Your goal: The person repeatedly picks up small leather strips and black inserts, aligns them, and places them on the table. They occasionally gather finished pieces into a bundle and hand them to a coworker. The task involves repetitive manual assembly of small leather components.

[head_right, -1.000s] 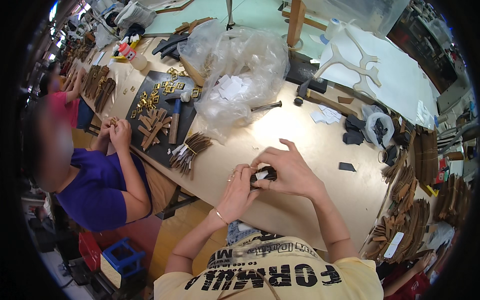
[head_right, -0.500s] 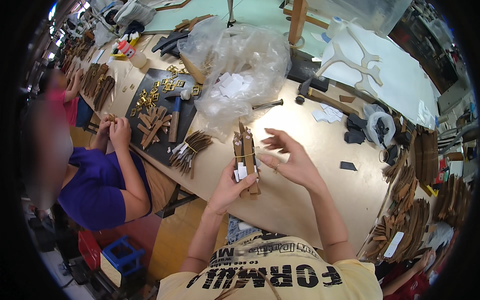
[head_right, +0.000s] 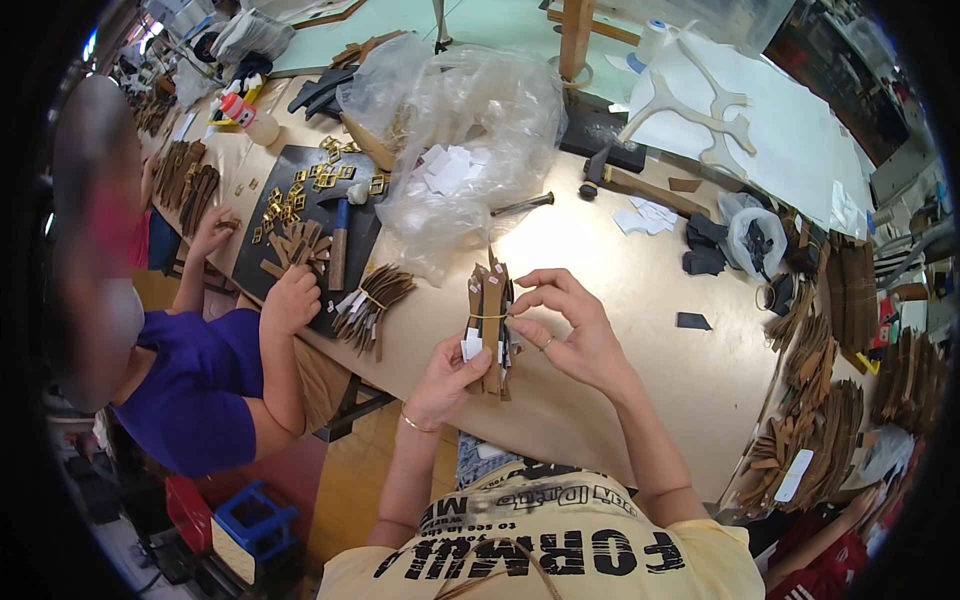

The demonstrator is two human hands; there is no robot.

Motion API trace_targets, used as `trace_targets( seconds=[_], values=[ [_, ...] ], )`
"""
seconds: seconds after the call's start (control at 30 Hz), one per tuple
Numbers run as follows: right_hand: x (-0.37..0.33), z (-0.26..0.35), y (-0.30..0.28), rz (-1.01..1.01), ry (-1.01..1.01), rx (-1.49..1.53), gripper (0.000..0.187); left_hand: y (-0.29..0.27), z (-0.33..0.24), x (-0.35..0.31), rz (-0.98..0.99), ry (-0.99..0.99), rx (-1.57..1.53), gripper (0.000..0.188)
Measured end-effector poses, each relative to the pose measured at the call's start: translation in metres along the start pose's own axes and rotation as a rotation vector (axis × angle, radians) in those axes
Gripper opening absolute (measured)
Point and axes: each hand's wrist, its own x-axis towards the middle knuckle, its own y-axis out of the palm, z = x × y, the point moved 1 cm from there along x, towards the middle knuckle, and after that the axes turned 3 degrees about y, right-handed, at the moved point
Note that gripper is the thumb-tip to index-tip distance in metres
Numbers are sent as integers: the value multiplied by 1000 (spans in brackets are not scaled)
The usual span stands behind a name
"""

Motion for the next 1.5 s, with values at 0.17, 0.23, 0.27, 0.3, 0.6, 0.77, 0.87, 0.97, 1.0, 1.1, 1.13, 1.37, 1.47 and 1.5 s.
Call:
trace_targets(
  seconds=[0.17,0.23,0.27,0.3,0.6,0.77,0.87,0.97,1.0,1.1,1.13,1.37,1.47,1.5],
  values=[
    [-2,7,-2,-20,-1,-60,20,0,-1,-2,20,-5,61,30],
    [-2,8,-1,-16,1,-49,20,0,-2,-3,29,-14,54,30],
    [-3,8,-1,-20,0,-48,20,0,-2,-3,36,-23,45,30],
    [-3,9,-1,9,22,-30,19,0,-2,-4,50,-19,29,30],
    [-3,18,-14,213,0,-224,23,2,4,-6,8,-36,7,31],
    [-2,15,-13,167,0,-211,17,10,-3,-2,-40,48,156,35],
    [0,10,-9,52,41,-19,18,7,-10,4,-172,234,512,43],
    [-2,4,-7,-27,90,-71,22,0,-12,1,-358,453,1149,56],
    [-5,3,-7,-55,126,-53,23,-5,-11,-3,-390,453,1297,57],
    [-11,-5,-13,-55,178,-146,23,-25,-7,-19,-510,334,1407,58],
    [-14,-8,-14,-57,193,-149,22,-34,-6,-25,-551,275,1385,58],
    [-30,-19,-15,-59,200,-201,21,-69,-3,-43,-791,290,1646,59],
    [-35,-14,-14,-83,192,-235,21,-66,3,-43,-920,468,1767,58],
    [-37,-11,-12,-97,175,-253,21,-65,6,-42,-899,422,1847,58]
  ],
)
